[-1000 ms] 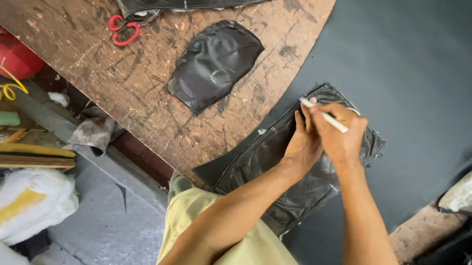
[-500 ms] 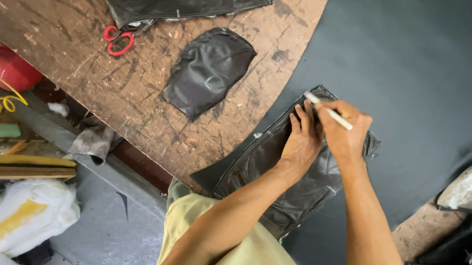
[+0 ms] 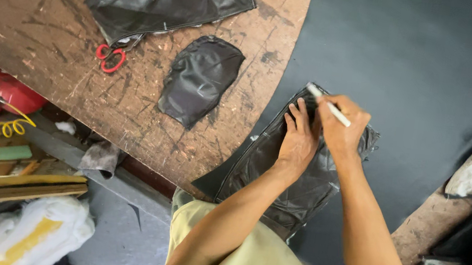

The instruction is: The person traces the outline of a leather template onto a large sheet of black leather using a white marking tool. They then use shears to cut along the marked lines, separating a shaped piece of leather. Finally, they place a beige foam piece on the cut leather and trim the foam to match the leather shape.

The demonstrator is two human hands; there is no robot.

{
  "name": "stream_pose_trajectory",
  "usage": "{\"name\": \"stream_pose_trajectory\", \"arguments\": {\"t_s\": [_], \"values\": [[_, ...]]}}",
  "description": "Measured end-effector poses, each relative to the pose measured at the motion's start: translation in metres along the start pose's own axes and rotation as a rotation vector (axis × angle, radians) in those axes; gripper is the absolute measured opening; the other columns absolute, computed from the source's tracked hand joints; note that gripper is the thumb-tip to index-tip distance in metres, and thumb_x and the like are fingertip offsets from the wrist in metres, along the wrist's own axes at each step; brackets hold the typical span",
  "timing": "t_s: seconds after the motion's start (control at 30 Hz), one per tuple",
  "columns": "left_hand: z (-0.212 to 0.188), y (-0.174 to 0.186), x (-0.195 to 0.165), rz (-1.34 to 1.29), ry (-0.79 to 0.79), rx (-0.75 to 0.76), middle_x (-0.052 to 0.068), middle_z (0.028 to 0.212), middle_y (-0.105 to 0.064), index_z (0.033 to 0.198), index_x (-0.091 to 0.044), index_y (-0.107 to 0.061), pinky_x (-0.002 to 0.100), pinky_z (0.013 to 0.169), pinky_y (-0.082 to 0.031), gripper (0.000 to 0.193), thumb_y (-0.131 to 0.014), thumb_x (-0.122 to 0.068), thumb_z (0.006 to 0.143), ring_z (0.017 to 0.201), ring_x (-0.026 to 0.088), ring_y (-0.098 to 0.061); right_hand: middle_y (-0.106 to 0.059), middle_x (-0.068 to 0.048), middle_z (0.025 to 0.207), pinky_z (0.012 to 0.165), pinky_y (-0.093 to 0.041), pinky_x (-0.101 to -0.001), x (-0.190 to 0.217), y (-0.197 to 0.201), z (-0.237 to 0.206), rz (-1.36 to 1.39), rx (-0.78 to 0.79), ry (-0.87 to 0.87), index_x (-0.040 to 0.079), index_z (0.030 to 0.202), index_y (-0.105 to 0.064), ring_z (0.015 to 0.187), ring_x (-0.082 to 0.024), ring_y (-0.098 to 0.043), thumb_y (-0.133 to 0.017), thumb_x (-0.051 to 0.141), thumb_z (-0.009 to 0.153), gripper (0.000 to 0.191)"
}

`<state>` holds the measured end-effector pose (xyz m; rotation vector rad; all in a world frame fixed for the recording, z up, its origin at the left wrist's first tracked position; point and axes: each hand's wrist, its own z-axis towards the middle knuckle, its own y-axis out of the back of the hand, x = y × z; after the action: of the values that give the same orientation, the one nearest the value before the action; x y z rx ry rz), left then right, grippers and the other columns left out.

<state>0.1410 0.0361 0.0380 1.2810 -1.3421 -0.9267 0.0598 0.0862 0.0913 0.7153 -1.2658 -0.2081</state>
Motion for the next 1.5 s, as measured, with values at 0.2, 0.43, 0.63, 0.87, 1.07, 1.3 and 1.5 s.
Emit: {"name": "stream_pose_trajectory", "arguments": {"t_s": [0.2,0.43,0.63,0.87,1.07,1.3,1.5], "values": [[0.004,0.006,0.001,0.046,-0.103,0.151,0.044,0.152,-0.032,0.149,0.008,-0.041,0.058,0.107,-0.042,0.068,-0.056,-0.032,0.095,0.137,0.057,-0.039,-0.072,-0.010,0.072,0.051,-0.046,-0.0274,-0.003,0.005,0.001,-0.026,0.037,0.038,0.000,0.096,-0.078,0.058,-0.009,-0.061,-0.079,0.010,0.094,0.010],[0.006,0.003,-0.011,-0.036,-0.018,0.008,0.044,0.153,-0.031,0.151,0.007,-0.039,0.057,0.110,-0.041,0.066,-0.058,-0.026,0.097,0.138,0.057,-0.040,-0.073,-0.008,0.080,0.060,-0.050,-0.0246,-0.006,0.017,-0.006,0.039,-0.005,-0.043,-0.001,0.097,-0.077,0.066,-0.007,-0.066,-0.078,0.009,0.091,0.012],[0.016,0.008,-0.017,-0.213,0.059,-0.031,0.033,0.162,-0.027,0.156,-0.003,-0.033,0.051,0.108,-0.041,0.072,-0.060,-0.020,0.092,0.133,0.050,-0.045,-0.077,-0.001,0.098,0.081,-0.057,-0.0224,-0.032,0.054,-0.034,0.505,-0.416,-0.318,0.001,0.115,-0.072,0.086,-0.007,-0.070,-0.070,0.011,0.102,0.017],[0.037,0.021,-0.027,-0.196,0.018,-0.020,0.020,0.164,-0.027,0.158,0.002,-0.028,0.049,0.103,-0.041,0.081,-0.065,-0.016,0.088,0.131,0.040,-0.046,-0.074,-0.002,0.091,0.072,-0.051,-0.0207,-0.051,0.067,-0.075,0.182,-0.487,-0.376,0.001,0.120,-0.074,0.080,-0.004,-0.061,-0.073,0.010,0.098,0.023],[0.057,0.054,-0.025,-0.248,0.022,0.219,0.016,0.159,-0.030,0.157,0.004,-0.023,0.050,0.101,-0.037,0.108,-0.083,-0.021,0.071,0.131,0.041,-0.041,-0.078,-0.010,0.097,0.076,-0.057,-0.0246,-0.053,0.079,-0.072,0.131,-0.536,-0.305,0.001,0.118,-0.072,0.085,-0.010,-0.074,-0.074,0.007,0.097,0.022],[0.067,0.063,-0.023,-0.205,0.015,0.205,0.016,0.159,-0.030,0.154,0.006,-0.028,0.050,0.102,-0.037,0.110,-0.087,-0.020,0.066,0.134,0.041,-0.038,-0.078,-0.012,0.092,0.071,-0.056,-0.0266,-0.041,0.081,-0.046,0.135,-0.483,-0.304,0.001,0.111,-0.075,0.080,-0.013,-0.073,-0.074,0.008,0.096,0.017],[0.069,0.037,-0.019,-0.130,0.002,0.138,0.017,0.165,-0.024,0.156,0.004,-0.030,0.052,0.100,-0.037,0.095,-0.078,-0.023,0.078,0.133,0.041,-0.039,-0.077,-0.016,0.092,0.067,-0.055,-0.0296,-0.027,0.057,-0.013,0.127,-0.348,-0.231,0.003,0.110,-0.075,0.074,-0.018,-0.074,-0.072,0.013,0.097,0.017]]}}
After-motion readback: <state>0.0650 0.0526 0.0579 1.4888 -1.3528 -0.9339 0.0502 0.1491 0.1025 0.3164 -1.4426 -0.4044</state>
